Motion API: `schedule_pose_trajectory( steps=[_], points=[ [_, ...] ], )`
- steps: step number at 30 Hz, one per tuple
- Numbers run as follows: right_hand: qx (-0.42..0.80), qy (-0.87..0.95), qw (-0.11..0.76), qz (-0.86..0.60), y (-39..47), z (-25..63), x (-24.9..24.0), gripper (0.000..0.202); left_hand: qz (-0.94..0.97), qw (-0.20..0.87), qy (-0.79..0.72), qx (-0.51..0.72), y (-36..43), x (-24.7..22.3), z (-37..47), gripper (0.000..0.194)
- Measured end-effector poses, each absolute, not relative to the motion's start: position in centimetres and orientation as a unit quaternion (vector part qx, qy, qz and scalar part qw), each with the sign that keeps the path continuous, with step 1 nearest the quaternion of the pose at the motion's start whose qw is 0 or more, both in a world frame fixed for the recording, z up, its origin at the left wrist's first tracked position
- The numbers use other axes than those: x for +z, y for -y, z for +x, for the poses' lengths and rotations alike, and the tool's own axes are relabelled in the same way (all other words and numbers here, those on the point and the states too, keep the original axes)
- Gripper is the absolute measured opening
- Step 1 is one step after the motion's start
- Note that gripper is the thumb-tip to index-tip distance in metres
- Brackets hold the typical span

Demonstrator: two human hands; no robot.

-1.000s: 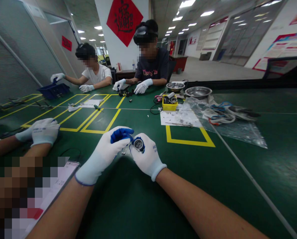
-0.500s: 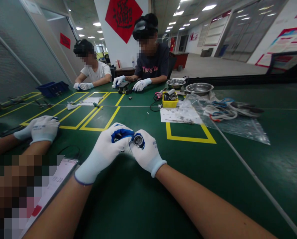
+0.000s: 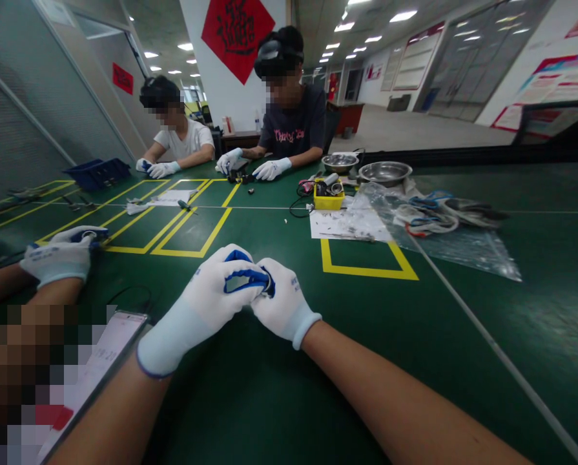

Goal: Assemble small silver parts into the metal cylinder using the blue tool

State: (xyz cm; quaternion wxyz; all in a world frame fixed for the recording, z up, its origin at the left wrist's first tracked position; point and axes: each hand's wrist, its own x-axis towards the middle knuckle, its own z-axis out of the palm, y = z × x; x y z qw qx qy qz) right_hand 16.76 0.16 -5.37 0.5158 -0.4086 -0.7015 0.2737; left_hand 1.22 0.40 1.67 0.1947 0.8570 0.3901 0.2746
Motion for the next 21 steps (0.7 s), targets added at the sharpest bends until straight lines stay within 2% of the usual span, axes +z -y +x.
schedule_pose_trajectory(
  steps=[11, 16, 21],
  points=[
    [0.275, 0.733, 0.465, -0.414, 0.0, 16.7, -5.1, 0.014, 0.828, 0.221, -0.469, 0.213, -0.1, 2.4, 1.6, 0.011],
    [0.276, 0.719, 0.464, -0.439, -0.2, 16.6, -5.2, 0.011, 0.763, 0.238, -0.551, 0.239, 0.0, 1.9, 2.6, 0.01],
    [0.26, 0.729, 0.467, -0.427, -0.1, 16.5, -5.2, 0.01, 0.73, 0.246, -0.588, 0.246, -0.1, 1.9, 2.6, 0.025]
  ],
)
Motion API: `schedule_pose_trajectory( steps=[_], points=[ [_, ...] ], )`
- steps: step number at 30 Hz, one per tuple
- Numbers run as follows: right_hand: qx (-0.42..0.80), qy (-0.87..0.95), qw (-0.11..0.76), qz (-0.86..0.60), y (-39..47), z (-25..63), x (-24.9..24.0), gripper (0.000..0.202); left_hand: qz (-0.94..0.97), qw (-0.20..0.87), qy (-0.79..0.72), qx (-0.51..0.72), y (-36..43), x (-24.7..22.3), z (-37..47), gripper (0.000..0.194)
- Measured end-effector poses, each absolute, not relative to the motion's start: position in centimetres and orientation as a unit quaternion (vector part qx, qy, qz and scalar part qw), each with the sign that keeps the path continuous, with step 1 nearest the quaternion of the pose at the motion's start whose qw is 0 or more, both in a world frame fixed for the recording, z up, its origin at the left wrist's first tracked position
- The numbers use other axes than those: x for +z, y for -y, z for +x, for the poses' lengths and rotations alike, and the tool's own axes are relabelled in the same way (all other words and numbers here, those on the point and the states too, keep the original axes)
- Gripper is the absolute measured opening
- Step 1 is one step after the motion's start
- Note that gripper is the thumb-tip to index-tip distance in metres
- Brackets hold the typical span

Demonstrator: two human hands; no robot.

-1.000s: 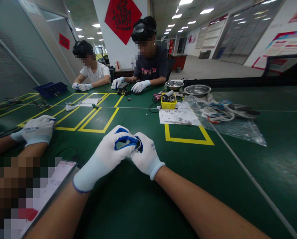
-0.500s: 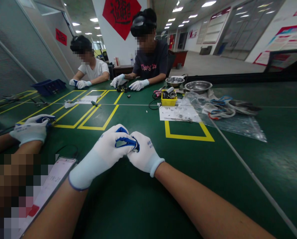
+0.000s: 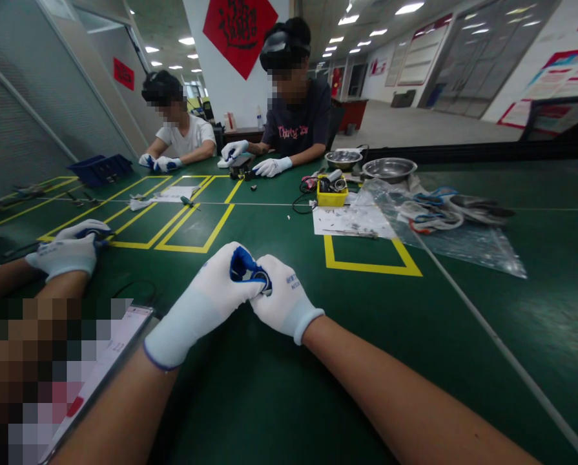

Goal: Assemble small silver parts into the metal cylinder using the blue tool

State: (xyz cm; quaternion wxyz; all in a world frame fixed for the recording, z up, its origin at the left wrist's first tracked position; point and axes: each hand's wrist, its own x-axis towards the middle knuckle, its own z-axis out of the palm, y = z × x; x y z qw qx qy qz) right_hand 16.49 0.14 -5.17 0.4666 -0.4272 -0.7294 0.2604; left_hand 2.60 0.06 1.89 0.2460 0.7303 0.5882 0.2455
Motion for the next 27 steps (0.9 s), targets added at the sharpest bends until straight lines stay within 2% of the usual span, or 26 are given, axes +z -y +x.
schedule_pose_trajectory(
  steps=[10, 16, 18, 20, 23, 27],
  points=[
    [0.241, 0.736, 0.487, -0.404, -0.1, 16.7, -5.3, 0.016, 0.696, 0.398, -0.514, 0.303, -1.1, 0.9, 1.9, 0.021],
    [0.268, 0.714, 0.496, -0.416, -0.1, 16.8, -5.3, 0.012, 0.658, 0.479, -0.477, 0.331, -2.0, 0.7, 1.0, 0.014],
    [0.265, 0.703, 0.5, -0.43, -0.1, 16.8, -5.4, 0.01, 0.657, 0.423, -0.524, 0.339, -2.4, 0.7, 0.5, 0.015],
    [0.248, 0.699, 0.504, -0.442, 0.0, 16.8, -5.3, 0.011, 0.668, 0.281, -0.609, 0.324, -2.7, 0.7, 0.0, 0.025],
    [0.211, 0.698, 0.519, -0.447, 0.1, 16.8, -5.2, 0.012, 0.678, 0.081, -0.701, 0.206, -3.1, 0.6, -0.7, 0.037],
    [0.192, 0.691, 0.529, -0.454, 0.1, 16.8, -5.3, 0.012, 0.684, 0.054, -0.725, 0.059, -3.4, 0.1, -1.0, 0.04]
  ],
)
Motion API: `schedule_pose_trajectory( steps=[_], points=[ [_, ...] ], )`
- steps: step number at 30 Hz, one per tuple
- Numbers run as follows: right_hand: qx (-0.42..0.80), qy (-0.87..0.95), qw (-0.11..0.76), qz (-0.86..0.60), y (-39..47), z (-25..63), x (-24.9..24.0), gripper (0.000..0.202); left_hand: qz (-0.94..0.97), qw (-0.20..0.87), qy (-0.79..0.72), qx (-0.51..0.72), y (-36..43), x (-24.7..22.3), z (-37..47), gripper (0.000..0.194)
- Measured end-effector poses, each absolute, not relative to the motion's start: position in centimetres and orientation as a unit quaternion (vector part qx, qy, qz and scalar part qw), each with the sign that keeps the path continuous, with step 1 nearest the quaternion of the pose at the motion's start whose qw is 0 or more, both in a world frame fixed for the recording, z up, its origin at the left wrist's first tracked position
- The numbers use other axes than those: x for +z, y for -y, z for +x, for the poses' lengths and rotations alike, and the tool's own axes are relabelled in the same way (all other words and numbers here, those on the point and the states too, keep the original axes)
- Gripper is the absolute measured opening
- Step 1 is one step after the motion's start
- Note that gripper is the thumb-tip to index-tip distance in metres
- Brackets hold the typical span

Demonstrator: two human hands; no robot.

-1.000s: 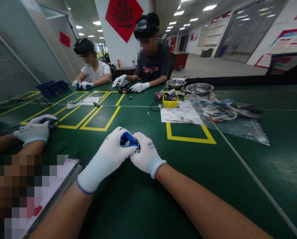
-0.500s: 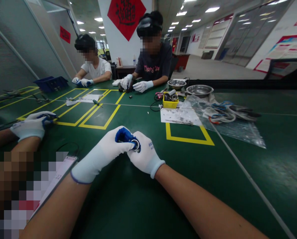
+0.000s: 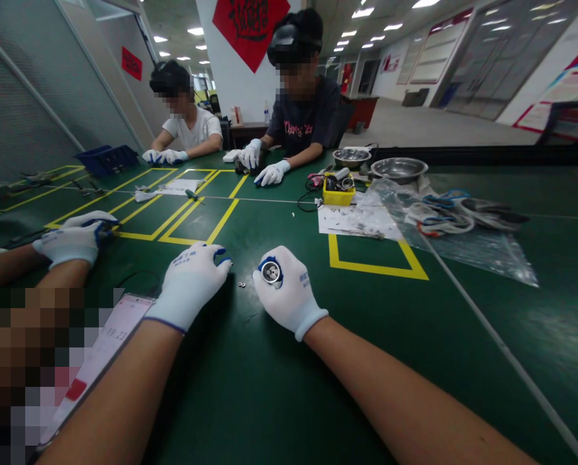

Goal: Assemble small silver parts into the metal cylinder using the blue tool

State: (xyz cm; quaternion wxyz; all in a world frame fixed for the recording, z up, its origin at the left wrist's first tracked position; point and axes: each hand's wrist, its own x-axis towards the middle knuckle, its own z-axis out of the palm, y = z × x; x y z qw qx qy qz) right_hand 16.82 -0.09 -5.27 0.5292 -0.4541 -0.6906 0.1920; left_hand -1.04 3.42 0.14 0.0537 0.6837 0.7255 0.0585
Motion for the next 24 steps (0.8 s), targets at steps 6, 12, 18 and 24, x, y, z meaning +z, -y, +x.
schedule_pose_trajectory(
  steps=[6, 12, 18, 24],
  points=[
    [0.213, 0.695, 0.528, -0.439, 0.2, 16.8, -5.3, 0.007, 0.738, 0.036, -0.674, 0.02, -4.1, -0.9, -0.9, 0.026],
    [0.223, 0.709, 0.514, -0.428, 0.3, 16.7, -5.1, 0.01, 0.752, 0.008, -0.659, -0.012, -4.2, -1.3, -0.6, 0.029],
    [0.215, 0.713, 0.503, -0.438, 0.4, 16.6, -5.1, 0.01, 0.739, 0.019, -0.671, 0.062, -3.8, -1.1, -0.2, 0.024],
    [0.211, 0.694, 0.522, -0.45, -0.1, 16.8, -5.3, 0.016, 0.699, 0.242, -0.574, 0.35, -2.6, 0.1, 0.9, 0.008]
  ],
)
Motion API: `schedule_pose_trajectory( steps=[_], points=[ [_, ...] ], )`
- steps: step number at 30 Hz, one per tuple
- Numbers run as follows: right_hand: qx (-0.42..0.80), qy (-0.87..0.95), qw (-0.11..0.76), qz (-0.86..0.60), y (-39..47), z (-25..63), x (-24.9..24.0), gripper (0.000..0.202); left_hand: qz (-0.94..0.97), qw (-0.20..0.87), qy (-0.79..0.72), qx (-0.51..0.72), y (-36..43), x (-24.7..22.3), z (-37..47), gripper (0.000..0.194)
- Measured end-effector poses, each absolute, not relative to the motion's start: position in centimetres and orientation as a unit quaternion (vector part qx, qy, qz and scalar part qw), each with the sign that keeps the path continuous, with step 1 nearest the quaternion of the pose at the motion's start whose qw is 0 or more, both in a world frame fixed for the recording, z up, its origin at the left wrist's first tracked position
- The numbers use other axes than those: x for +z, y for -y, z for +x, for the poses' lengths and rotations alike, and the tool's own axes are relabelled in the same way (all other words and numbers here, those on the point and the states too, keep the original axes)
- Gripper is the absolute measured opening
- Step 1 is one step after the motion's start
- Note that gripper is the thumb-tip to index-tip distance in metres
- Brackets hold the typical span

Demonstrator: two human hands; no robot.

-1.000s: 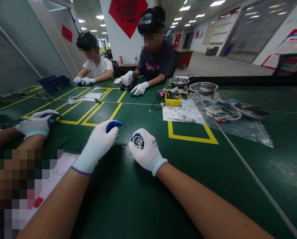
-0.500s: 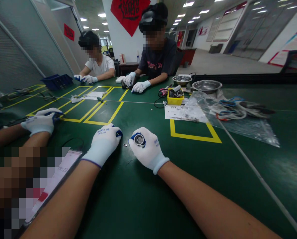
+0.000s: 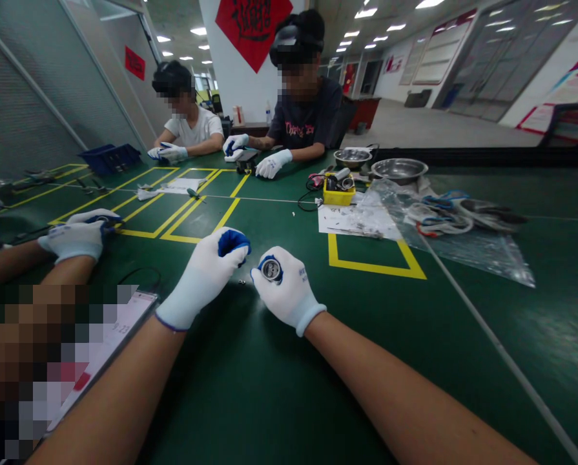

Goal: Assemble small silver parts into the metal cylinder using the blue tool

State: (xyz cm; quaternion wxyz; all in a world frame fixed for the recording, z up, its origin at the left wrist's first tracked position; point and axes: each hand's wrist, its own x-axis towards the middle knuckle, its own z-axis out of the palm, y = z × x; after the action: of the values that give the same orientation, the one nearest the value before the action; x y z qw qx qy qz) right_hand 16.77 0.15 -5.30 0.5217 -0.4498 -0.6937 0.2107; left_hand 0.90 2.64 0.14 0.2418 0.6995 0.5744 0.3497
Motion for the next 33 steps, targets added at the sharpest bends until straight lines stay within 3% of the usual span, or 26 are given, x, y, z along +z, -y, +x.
schedule_pose_trajectory(
  steps=[3, 5, 27, 33],
  points=[
    [0.233, 0.681, 0.531, -0.447, -0.4, 16.9, -5.5, 0.015, 0.67, 0.376, -0.475, 0.428, -1.9, 0.6, 1.3, 0.014],
    [0.244, 0.677, 0.533, -0.446, -0.4, 16.9, -5.5, 0.014, 0.666, 0.404, -0.44, 0.446, -1.6, 0.8, 1.4, 0.018],
    [0.262, 0.676, 0.534, -0.435, -0.3, 16.9, -5.4, 0.014, 0.616, 0.526, -0.432, 0.397, -2.0, 0.8, 0.4, 0.028],
    [0.266, 0.68, 0.534, -0.426, -0.2, 16.8, -5.1, 0.014, 0.627, 0.51, -0.443, 0.388, -1.8, 1.1, 0.7, 0.025]
  ],
)
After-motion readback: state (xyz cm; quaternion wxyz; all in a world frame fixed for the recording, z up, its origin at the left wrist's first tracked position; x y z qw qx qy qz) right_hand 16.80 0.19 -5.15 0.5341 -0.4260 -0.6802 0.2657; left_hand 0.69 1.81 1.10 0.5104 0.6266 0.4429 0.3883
